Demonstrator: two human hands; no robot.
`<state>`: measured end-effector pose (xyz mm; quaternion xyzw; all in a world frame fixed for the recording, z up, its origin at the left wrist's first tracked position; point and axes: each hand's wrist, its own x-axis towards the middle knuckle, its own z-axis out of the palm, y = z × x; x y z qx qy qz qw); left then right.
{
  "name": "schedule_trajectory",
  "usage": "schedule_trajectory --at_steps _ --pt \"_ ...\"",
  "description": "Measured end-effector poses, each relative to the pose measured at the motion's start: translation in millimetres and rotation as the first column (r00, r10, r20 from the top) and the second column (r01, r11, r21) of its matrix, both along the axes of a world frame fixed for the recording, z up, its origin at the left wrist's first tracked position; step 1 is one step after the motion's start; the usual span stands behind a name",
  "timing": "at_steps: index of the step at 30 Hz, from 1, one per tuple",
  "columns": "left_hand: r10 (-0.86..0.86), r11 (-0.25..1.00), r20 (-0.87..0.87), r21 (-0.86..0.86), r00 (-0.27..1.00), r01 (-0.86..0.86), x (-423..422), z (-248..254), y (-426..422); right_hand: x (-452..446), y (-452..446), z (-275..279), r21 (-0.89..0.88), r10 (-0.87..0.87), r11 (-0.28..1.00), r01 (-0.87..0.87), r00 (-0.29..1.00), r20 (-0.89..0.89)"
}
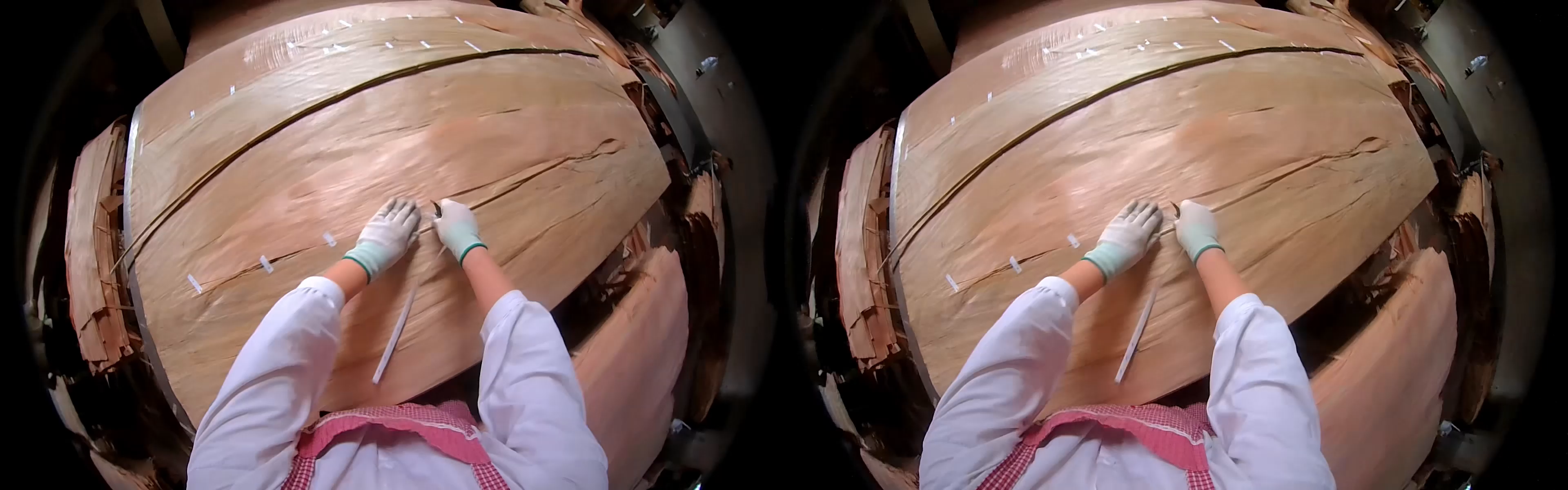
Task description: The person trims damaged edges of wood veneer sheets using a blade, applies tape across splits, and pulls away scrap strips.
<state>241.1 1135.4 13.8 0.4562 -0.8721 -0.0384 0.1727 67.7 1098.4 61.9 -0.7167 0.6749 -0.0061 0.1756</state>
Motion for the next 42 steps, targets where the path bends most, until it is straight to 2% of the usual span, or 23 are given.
schedule_trajectory --at_steps 3,4,5,6,7,8,9,12,14,18,19,22,24,25,26,27,29,30,32,35,38,41,42 --pt "0.089 0.963 0.178 0.237 0.980 -0.130 -21.1 35.8 -9.2 -42.7 -36.4 30.0 -0.071 0.057 0.996 -0.052 0.996 0.072" --pt "0.153 0.915 0.136 0.354 0.979 -0.193 -29.1 52.3 -15.3 -58.5 -40.3 41.9 -0.123 0.123 0.988 -0.095 0.961 0.248" --pt "0.270 0.852 -0.188 0.503 0.944 -0.143 -41.6 54.7 -18.0 -72.0 -39.6 51.2 -0.105 0.138 0.989 -0.104 0.902 0.410" --pt "0.399 0.790 -0.467 0.612 0.789 -0.037 -54.8 54.7 -14.0 -83.6 -33.9 57.5 -0.079 0.139 0.990 -0.115 0.814 0.564" --pt "0.522 0.739 -0.664 0.665 0.535 0.105 -68.5 54.7 -9.5 -94.0 -26.3 63.6 -0.048 0.124 0.991 -0.127 0.701 0.702" --pt "0.652 0.653 -0.704 0.710 0.280 0.263 -92.3 83.4 -1.2 -100.3 -14.1 72.2 -0.059 0.138 0.988 -0.140 0.667 0.732" --pt "0.695 0.639 -0.718 0.635 0.028 0.435 -109.5 93.5 8.9 -104.7 -4.4 78.9 -0.070 0.160 0.984 -0.164 0.636 0.755" --pt "0.737 0.656 -0.674 0.695 -0.051 0.295 -141.4 102.2 12.4 -113.4 -0.9 81.3 -0.090 0.174 0.982 -0.166 0.607 0.776" --pt "0.712 0.695 -0.702 0.696 -0.032 0.182 -147.0 110.8 5.8 -113.0 -11.2 77.7 0.032 0.083 0.983 -0.182 0.588 0.805" --pt "0.791 0.597 -0.610 0.754 0.045 -0.275 -116.8 53.6 -46.9 -103.5 -37.8 37.0 0.217 -0.076 0.963 -0.160 0.610 0.788" --pt "0.796 0.576 -0.603 0.728 0.052 -0.373 -102.6 40.4 -63.0 -102.3 -43.5 22.0 0.227 -0.111 0.964 -0.141 0.561 0.820" --pt "0.671 0.687 -0.736 0.660 -0.083 -0.304 -79.2 26.4 -109.0 -91.0 -81.3 16.0 0.198 -0.159 0.977 -0.082 0.342 0.926" --pt "0.724 0.690 -0.674 0.707 -0.145 0.154 -87.0 38.5 -114.9 -90.3 -103.2 33.9 0.112 -0.054 0.987 -0.115 0.421 0.905" --pt "0.744 0.652 -0.651 0.662 -0.147 0.368 -85.5 55.2 -121.6 -86.3 -115.4 36.7 0.056 0.007 0.990 -0.131 0.439 0.898" --pt "0.700 0.658 -0.710 0.681 0.070 0.322 -95.7 70.3 -123.0 -84.0 -123.5 35.9 -0.003 0.077 0.988 -0.154 0.477 0.875" --pt "0.740 0.614 -0.661 0.740 0.126 0.273 -100.2 65.8 -127.5 -82.4 -128.5 35.5 0.053 0.027 0.988 -0.143 0.506 0.862" --pt "0.670 0.708 -0.739 0.665 0.069 0.239 -102.9 52.4 -139.9 -81.5 -131.7 36.2 0.166 -0.075 0.980 -0.111 0.564 0.822" --pt "0.689 0.712 -0.697 0.702 0.199 -0.005 -102.5 47.6 -151.1 -78.2 -132.4 30.4 0.238 -0.182 0.969 -0.065 0.460 0.869" --pt "0.756 0.654 -0.520 0.595 0.396 -0.467 -100.2 34.6 -180.9 -85.7 -142.9 -3.3 0.312 -0.238 0.945 -0.099 0.446 0.863" --pt "0.639 0.767 -0.345 0.209 0.688 -0.607 -96.4 36.7 -211.1 -81.7 -152.2 -16.5 0.414 -0.363 0.908 -0.060 0.379 0.851" --pt "0.659 0.692 -0.412 0.006 0.629 -0.722 -98.8 12.5 -235.2 -79.7 -161.3 -7.0 0.500 -0.453 0.866 -0.011 0.408 0.792" --pt "0.664 0.710 -0.313 -0.024 0.679 -0.704 -97.6 6.0 -238.8 -75.9 -161.5 -27.9 0.495 -0.480 0.867 0.062 0.374 0.794" --pt "0.654 0.732 -0.297 0.018 0.696 -0.681 -95.9 2.9 -234.1 -76.1 -163.7 -18.3 0.493 -0.465 0.867 0.073 0.472 0.748"
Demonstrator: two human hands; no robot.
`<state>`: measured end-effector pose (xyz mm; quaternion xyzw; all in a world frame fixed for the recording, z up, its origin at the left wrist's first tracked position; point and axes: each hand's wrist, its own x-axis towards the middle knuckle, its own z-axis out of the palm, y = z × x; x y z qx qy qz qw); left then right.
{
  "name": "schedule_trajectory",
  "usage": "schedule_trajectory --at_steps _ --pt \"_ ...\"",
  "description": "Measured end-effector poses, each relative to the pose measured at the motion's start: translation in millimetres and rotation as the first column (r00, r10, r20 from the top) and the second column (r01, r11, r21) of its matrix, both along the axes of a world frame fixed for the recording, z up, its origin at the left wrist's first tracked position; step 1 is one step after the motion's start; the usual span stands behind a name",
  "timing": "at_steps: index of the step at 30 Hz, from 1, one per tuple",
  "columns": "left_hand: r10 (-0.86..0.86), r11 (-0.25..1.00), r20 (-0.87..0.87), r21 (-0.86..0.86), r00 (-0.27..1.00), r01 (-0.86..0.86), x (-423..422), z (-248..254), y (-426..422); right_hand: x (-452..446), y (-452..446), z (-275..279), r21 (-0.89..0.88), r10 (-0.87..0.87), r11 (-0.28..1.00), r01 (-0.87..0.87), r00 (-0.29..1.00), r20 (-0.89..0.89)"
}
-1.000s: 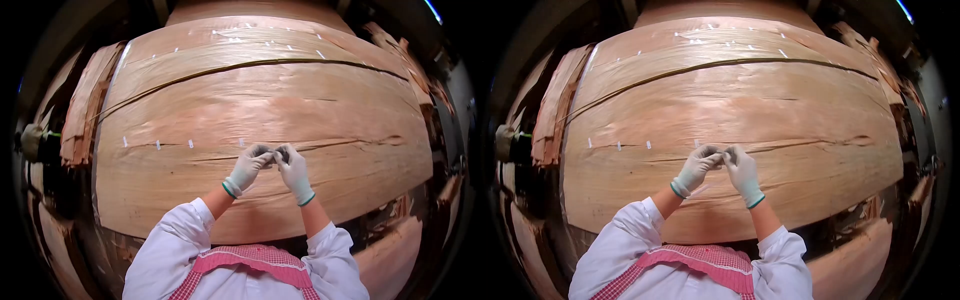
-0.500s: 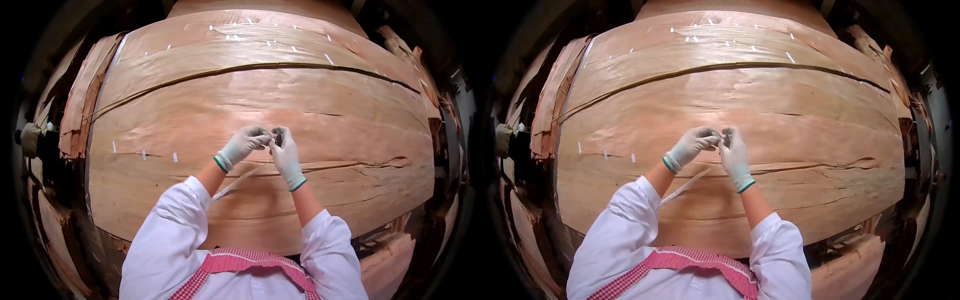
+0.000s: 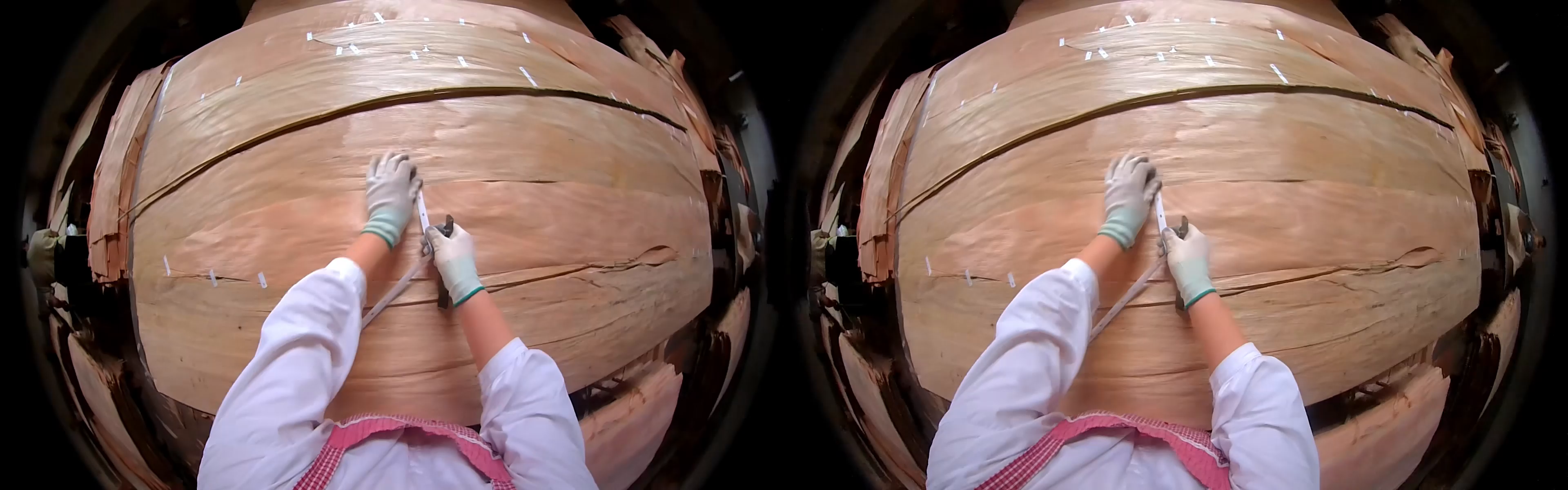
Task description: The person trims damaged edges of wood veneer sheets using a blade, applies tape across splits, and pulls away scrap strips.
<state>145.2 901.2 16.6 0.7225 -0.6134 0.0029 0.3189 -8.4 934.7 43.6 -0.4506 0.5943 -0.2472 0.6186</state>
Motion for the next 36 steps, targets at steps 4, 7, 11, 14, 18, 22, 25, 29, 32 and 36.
schedule_trajectory --at_steps 4,7,11,14,18,22,25,29,32,36 --pt "0.014 0.991 0.049 0.132 0.999 -0.021 -3.8 7.1 12.1 -41.5 -57.0 -5.3 -0.516 -0.020 0.758 -0.399 0.776 -0.630" --pt "-0.118 0.990 0.088 0.088 0.989 0.110 -24.0 -1.5 -16.2 -88.3 -98.8 8.6 -0.262 0.045 0.957 -0.127 0.954 -0.295" --pt "-0.541 0.840 0.148 0.133 0.828 0.526 -92.0 -4.3 -48.0 -107.3 -106.5 0.6 -0.181 0.014 0.982 -0.047 0.984 -0.177" --pt "-0.563 0.809 0.147 0.300 0.813 0.506 -100.2 -0.3 -49.7 -118.8 -132.0 7.7 -0.315 0.018 0.810 -0.494 0.559 -0.829" --pt "-0.547 0.817 0.236 0.361 0.803 0.450 -115.2 12.7 -55.3 -164.5 -140.3 49.3 -0.427 -0.050 0.862 -0.272 0.793 -0.607" --pt "-0.472 0.839 0.003 0.309 0.882 0.448 -128.8 39.2 -49.3 -182.8 -63.3 66.2 -0.471 -0.083 0.876 0.106 0.994 0.069" --pt "-0.551 0.777 -0.509 -0.023 0.661 0.629 -166.2 65.4 -3.4 -195.7 1.5 85.9 -0.388 -0.198 0.886 0.254 0.964 0.179" --pt "-0.176 0.697 -0.984 -0.127 -0.003 0.705 -240.1 129.3 68.2 -235.3 55.1 95.3 -0.456 -0.258 0.837 0.302 0.953 0.156" --pt "-0.106 0.738 -0.994 -0.076 0.003 0.671 -290.7 150.1 86.5 -282.4 75.8 116.3 -0.524 -0.250 0.814 0.249 0.966 0.071" --pt "-0.187 0.724 -0.975 -0.053 0.122 0.687 -377.3 143.6 104.1 -377.8 90.7 120.5 -0.425 -0.277 0.870 0.251 0.961 0.002"
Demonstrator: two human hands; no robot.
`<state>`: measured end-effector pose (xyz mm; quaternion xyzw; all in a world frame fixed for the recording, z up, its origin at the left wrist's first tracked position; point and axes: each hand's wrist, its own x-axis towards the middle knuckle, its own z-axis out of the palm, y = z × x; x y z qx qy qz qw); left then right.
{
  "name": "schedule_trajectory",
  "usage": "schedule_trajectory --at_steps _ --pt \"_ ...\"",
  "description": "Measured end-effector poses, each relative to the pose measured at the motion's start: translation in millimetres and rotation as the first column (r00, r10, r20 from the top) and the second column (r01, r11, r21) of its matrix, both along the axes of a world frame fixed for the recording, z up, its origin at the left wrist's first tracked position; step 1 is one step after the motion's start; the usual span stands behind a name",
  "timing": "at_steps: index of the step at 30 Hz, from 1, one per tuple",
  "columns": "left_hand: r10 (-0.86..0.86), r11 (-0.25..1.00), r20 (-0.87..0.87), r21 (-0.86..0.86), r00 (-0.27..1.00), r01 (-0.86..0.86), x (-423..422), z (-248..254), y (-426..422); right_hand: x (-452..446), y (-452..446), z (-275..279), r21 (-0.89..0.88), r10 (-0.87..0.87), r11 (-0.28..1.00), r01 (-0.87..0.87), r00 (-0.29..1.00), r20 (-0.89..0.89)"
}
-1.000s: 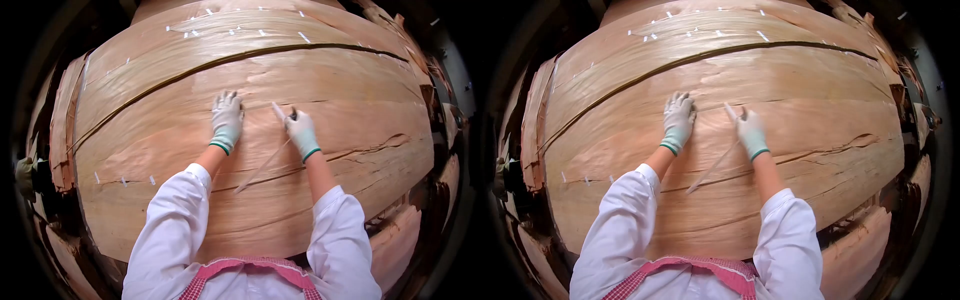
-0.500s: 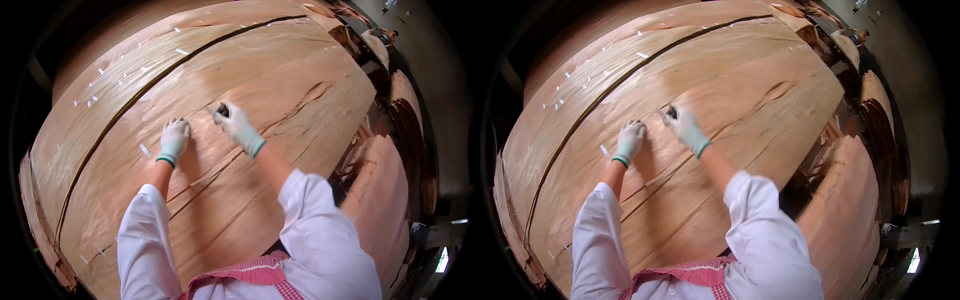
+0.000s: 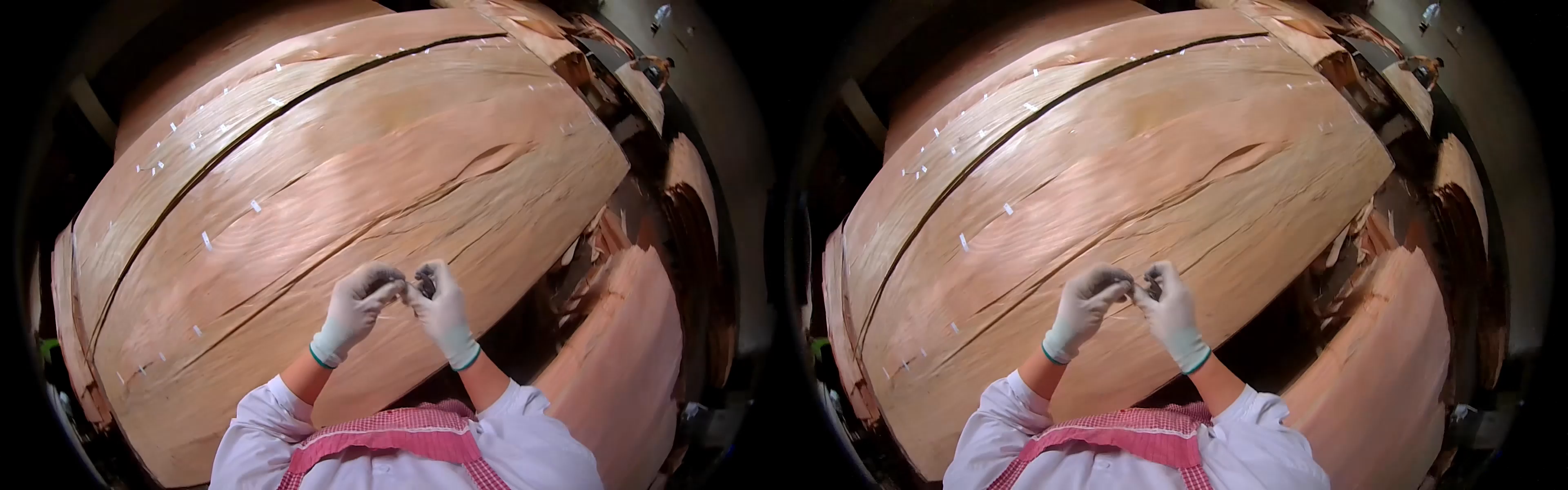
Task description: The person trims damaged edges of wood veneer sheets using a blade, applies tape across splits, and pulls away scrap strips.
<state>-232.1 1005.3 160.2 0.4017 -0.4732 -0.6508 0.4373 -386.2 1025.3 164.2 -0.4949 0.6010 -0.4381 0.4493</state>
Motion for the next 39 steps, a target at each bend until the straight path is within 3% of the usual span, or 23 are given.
schedule_trajectory --at_steps 3,6,9,11,13,16,20,25,26,29,30,33,34,37,39 --pt "-0.035 0.999 0.013 0.029 0.999 0.035 -70.9 -4.3 8.4 -86.3 15.2 1.9 0.183 0.075 0.979 -0.091 0.993 0.091" --pt "0.090 0.992 0.012 0.086 0.996 -0.091 -136.4 -3.5 6.2 -164.8 24.3 21.3 0.251 0.146 0.950 -0.185 0.975 0.167" --pt "0.249 0.968 0.027 -0.018 0.968 -0.248 -175.4 -5.1 -22.2 -210.3 6.4 34.0 0.253 0.134 0.951 -0.176 0.975 0.176" --pt "0.324 0.942 0.153 -0.142 0.934 -0.303 -188.6 -41.0 -52.1 -229.3 -20.2 3.4 0.234 0.210 0.945 -0.228 0.972 0.101" --pt "0.434 0.883 0.328 -0.339 0.839 -0.325 -192.2 -76.5 -84.8 -239.3 -46.4 -48.3 0.262 0.242 0.937 -0.231 0.970 -0.009" --pt "0.526 0.825 0.642 -0.544 0.558 -0.151 -195.3 -100.0 -130.8 -240.5 -89.0 -82.1 0.296 0.212 0.939 -0.178 0.973 -0.089" --pt "0.574 0.802 0.666 -0.576 0.476 -0.160 -207.9 -107.1 -203.1 -238.3 -152.4 -116.8 0.269 0.137 0.958 -0.102 0.984 -0.114" --pt "0.691 0.689 0.662 -0.724 0.292 0.011 -215.2 -134.7 -255.7 -231.5 -189.6 -123.1 0.399 0.039 0.915 -0.063 0.997 0.069" --pt "0.710 0.685 0.645 -0.725 0.282 -0.066 -218.8 -135.4 -259.3 -231.0 -189.7 -125.4 0.397 0.031 0.916 -0.058 0.997 0.075" --pt "0.649 0.751 0.730 -0.660 0.212 -0.025 -219.5 -135.7 -259.6 -231.2 -188.1 -134.6 0.383 0.020 0.922 -0.046 0.997 0.071" --pt "0.555 0.820 0.811 -0.571 0.186 0.041 -220.5 -136.2 -251.8 -232.9 -190.0 -137.4 0.379 0.023 0.924 -0.047 0.997 0.068" --pt "0.506 0.849 0.843 -0.524 0.183 0.067 -222.6 -139.0 -226.0 -241.2 -203.8 -133.0 0.362 0.202 0.918 -0.161 0.976 -0.077" --pt "0.477 0.866 0.863 -0.494 0.168 0.079 -220.4 -142.2 -225.3 -254.3 -215.3 -120.8 0.113 0.306 0.948 -0.299 0.751 -0.585" --pt "0.374 0.924 0.920 -0.380 0.115 0.039 -232.6 -121.3 -228.2 -301.6 -265.0 -109.8 0.049 0.316 0.920 -0.390 0.662 -0.680" --pt "0.371 0.906 0.927 -0.373 0.047 0.200 -251.3 -116.2 -235.1 -310.6 -275.0 -103.9 0.241 0.279 0.945 -0.221 0.929 -0.244"
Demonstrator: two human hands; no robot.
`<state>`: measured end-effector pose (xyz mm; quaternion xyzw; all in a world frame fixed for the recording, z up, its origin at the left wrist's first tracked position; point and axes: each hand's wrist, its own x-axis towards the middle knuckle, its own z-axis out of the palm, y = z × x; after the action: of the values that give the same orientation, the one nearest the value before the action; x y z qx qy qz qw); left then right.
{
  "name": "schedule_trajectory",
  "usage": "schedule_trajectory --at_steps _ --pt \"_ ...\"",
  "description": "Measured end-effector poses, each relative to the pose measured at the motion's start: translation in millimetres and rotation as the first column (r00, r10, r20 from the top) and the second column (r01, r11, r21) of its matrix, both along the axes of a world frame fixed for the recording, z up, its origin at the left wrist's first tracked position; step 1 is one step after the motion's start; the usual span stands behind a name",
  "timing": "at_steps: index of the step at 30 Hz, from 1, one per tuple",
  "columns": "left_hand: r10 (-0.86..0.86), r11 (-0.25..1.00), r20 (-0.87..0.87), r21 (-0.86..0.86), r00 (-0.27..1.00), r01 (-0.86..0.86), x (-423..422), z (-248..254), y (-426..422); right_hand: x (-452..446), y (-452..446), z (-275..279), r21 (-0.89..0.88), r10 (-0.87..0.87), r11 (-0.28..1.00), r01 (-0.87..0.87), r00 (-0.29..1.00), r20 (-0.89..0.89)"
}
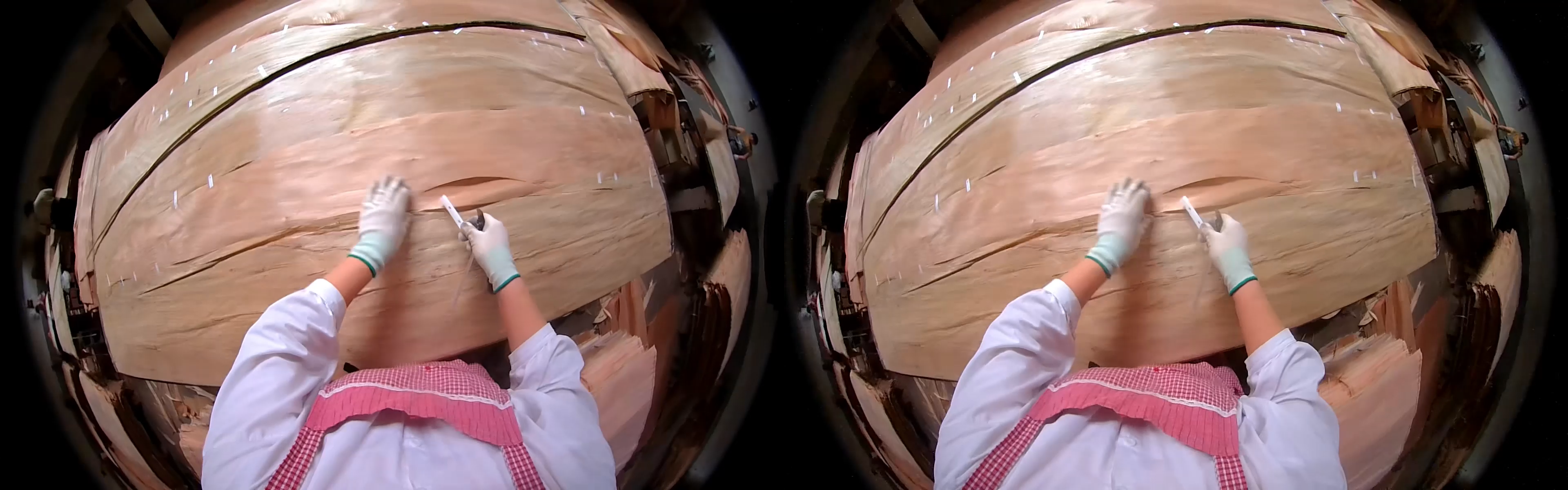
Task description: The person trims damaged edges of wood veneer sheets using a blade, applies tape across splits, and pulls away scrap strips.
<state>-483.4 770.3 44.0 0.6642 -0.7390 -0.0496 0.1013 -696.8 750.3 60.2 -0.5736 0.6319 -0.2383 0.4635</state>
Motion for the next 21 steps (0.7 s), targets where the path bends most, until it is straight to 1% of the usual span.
schedule_trajectory --at_steps 1,2,3,4,5,7,8,9,10,11,12,13,14,15,16,17,18,20,21 --pt "-0.116 0.991 0.059 -0.056 0.991 0.120 -17.6 0.7 -3.2 -6.2 -8.1 2.0 0.175 -0.137 0.979 0.104 0.972 0.192" --pt "-0.231 0.964 0.122 -0.103 0.965 0.243 -32.4 -0.8 -3.9 -6.8 -8.8 -10.8 0.222 -0.178 0.967 0.128 0.959 0.223" --pt "-0.309 0.949 -0.011 -0.074 0.951 0.307 -45.3 -6.2 -3.4 -13.4 -16.3 -45.1 0.038 -0.031 0.999 0.028 0.998 0.063" --pt "-0.305 0.950 -0.011 -0.076 0.952 0.303 -52.7 -8.9 0.0 -23.3 -23.6 -71.5 -0.121 0.098 0.986 -0.114 0.986 -0.132" --pt "-0.295 0.953 -0.009 -0.081 0.955 0.293 -54.2 -11.3 2.5 -24.4 -28.2 -35.3 -0.276 0.179 0.911 -0.306 0.898 -0.402" --pt "-0.294 0.950 0.038 -0.098 0.955 0.297 -56.1 -14.0 -2.9 -31.9 -54.4 18.5 -0.095 0.224 0.948 -0.303 0.851 -0.475" --pt "-0.265 0.963 0.064 -0.043 0.962 0.268 -60.4 -9.5 -6.2 -37.5 -66.5 27.6 0.002 0.259 0.954 -0.299 0.824 -0.505" --pt "-0.234 0.972 0.098 -0.004 0.967 0.236 -65.5 -1.1 -18.1 -48.8 -81.1 17.3 -0.036 0.207 0.972 -0.233 0.914 -0.349" --pt "-0.206 0.979 0.131 0.035 0.970 0.203 -70.5 3.3 -30.7 -50.9 -90.4 3.7 -0.007 0.157 0.987 -0.162 0.969 -0.192" --pt "-0.230 0.967 -0.029 -0.122 0.973 0.225 -73.5 -6.2 -46.6 -51.3 -97.5 -10.3 0.034 0.094 0.995 -0.093 0.995 -0.033" --pt "-0.245 0.961 -0.034 -0.140 0.969 0.238 -80.0 -6.2 -58.5 -47.9 -103.3 -9.6 0.079 0.019 0.996 -0.029 0.992 0.125" --pt "-0.263 0.955 -0.040 -0.155 0.964 0.254 -89.2 -7.0 -68.1 -40.9 -104.6 -11.7 0.173 -0.047 0.985 0.022 0.989 0.140" --pt "-0.284 0.947 -0.049 -0.170 0.958 0.272 -97.8 -8.3 -76.0 -41.7 -112.5 -54.9 0.056 0.009 0.998 -0.011 0.999 0.030" --pt "-0.298 0.943 -0.070 -0.173 0.952 0.283 -99.5 -17.6 -80.0 -36.7 -111.0 -46.4 -0.152 0.071 0.982 -0.110 0.968 -0.240" --pt "-0.293 0.941 -0.048 -0.191 0.955 0.279 -97.9 -27.2 -77.8 -34.8 -110.9 -37.2 -0.314 0.072 0.913 -0.260 0.861 -0.503" --pt "-0.294 0.941 -0.027 -0.185 0.956 0.284 -98.9 -24.2 -80.4 -33.9 -115.4 -2.3 -0.094 0.226 0.924 -0.370 0.729 -0.646" --pt "-0.299 0.941 -0.007 -0.168 0.954 0.293 -101.8 -23.3 -78.2 -43.3 -118.5 4.4 -0.087 0.217 0.933 -0.350 0.738 -0.639" --pt "-0.261 0.951 0.086 -0.146 0.962 0.271 -108.7 -24.4 -77.9 -71.7 -132.5 15.3 -0.096 0.198 0.940 -0.327 0.752 -0.629" --pt "-0.240 0.955 0.137 -0.145 0.961 0.259 -111.5 -22.1 -82.6 -90.9 -135.9 9.2 -0.281 0.106 0.901 -0.331 0.795 -0.597"
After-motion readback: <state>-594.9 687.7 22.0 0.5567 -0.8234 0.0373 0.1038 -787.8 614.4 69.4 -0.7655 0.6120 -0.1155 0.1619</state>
